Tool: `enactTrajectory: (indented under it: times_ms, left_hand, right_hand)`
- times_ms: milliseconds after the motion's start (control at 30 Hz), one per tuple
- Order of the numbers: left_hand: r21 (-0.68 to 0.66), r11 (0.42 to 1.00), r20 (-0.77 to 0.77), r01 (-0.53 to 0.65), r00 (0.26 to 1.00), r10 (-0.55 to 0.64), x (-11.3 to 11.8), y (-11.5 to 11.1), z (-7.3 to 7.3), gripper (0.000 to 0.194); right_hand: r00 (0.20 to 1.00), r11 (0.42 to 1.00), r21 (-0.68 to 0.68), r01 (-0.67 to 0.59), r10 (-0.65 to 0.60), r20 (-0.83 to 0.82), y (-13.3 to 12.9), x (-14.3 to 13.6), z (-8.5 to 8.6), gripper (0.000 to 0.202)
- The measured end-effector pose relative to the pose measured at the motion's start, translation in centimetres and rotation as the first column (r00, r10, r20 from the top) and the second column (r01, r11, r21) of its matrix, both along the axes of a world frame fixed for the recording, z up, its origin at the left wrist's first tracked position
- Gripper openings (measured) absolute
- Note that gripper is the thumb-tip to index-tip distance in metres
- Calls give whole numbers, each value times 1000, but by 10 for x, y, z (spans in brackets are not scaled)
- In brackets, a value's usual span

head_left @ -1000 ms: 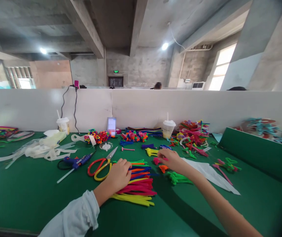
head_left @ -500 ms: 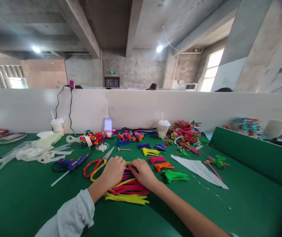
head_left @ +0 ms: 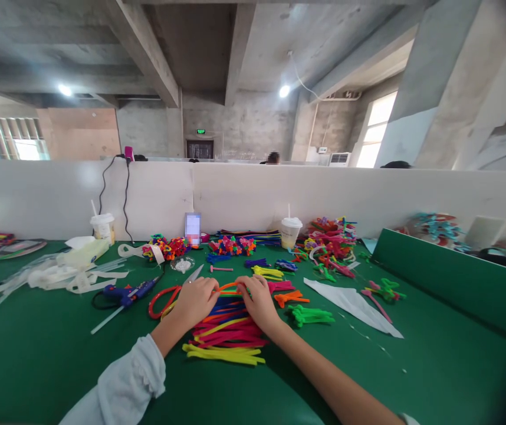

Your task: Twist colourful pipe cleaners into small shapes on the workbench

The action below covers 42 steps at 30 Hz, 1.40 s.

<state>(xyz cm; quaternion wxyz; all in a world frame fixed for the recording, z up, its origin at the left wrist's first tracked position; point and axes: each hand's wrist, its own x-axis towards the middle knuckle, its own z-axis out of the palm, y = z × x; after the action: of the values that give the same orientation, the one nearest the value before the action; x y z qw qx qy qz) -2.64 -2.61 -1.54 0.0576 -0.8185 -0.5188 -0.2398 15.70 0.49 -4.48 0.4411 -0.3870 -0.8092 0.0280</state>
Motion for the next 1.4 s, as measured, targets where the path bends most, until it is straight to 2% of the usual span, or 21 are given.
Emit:
enactTrajectory:
  times_ms: [100,200,300,367,433,533,600,700,833,933,1000,1067,1167,1233,1300,1400]
  left_hand:
    - [-52,999,110,-6,994,12,4,-1,1,11]
    - [-83,996,360,17,933,14,9,-2,4,9]
    - [-176,972,658,159,753,-4,13,-1,5,8]
    - [-246,927,805,283,592,33,16,0,4,9]
    - [-259,887,901,383,427,79,18,0,3,11]
    - [-227,850,966,475,220,135,22,-2,3,14]
    - [-213,826,977,522,130,170,24,-3,3,16]
    - [-191,791,979,582,52,198,25,-4,1,17]
    - [-163,762,978,627,-1,210,24,-4,-2,17]
    - [-163,756,979,634,9,203,25,-5,-3,18]
    - [-200,762,978,616,74,197,25,-5,-3,17]
    - [-258,790,964,556,200,174,25,-5,-3,17]
    - [-317,839,901,442,417,121,23,-4,-2,16]
    - [-321,852,858,413,507,77,22,-5,-2,15]
    - [-320,847,830,424,557,34,21,-6,-2,14]
    - [-350,816,793,460,609,-3,21,-10,0,11]
  right_hand:
    - [997,999,-47,14,-17,-76,-3,-2,1,16]
    - [974,986,-159,-57,20,-226,-6,-5,5,13]
    - [892,917,-327,-230,64,-448,-12,-9,11,17]
    - [824,836,-427,-344,52,-564,-17,-11,15,20]
    - [770,750,-494,-440,31,-638,-22,-13,18,22]
    - [693,620,-530,-579,31,-720,-26,-15,20,25]
    - [653,564,-525,-638,33,-757,-27,-16,20,26]
    - [607,543,-499,-675,24,-795,-26,-18,19,27]
    - [571,502,-483,-717,27,-820,-25,-21,18,27]
    - [536,478,-459,-749,29,-844,-26,-22,18,26]
    - [509,478,-437,-762,26,-860,-26,-22,17,26]
    - [493,472,-426,-772,21,-870,-26,-21,17,26]
    - [483,427,-425,-798,31,-875,-25,-20,14,24]
    - [487,397,-429,-811,52,-872,-24,-19,12,23]
    - [499,411,-432,-803,65,-864,-23,-19,8,21]
    - [541,488,-441,-753,77,-838,-23,-18,4,19]
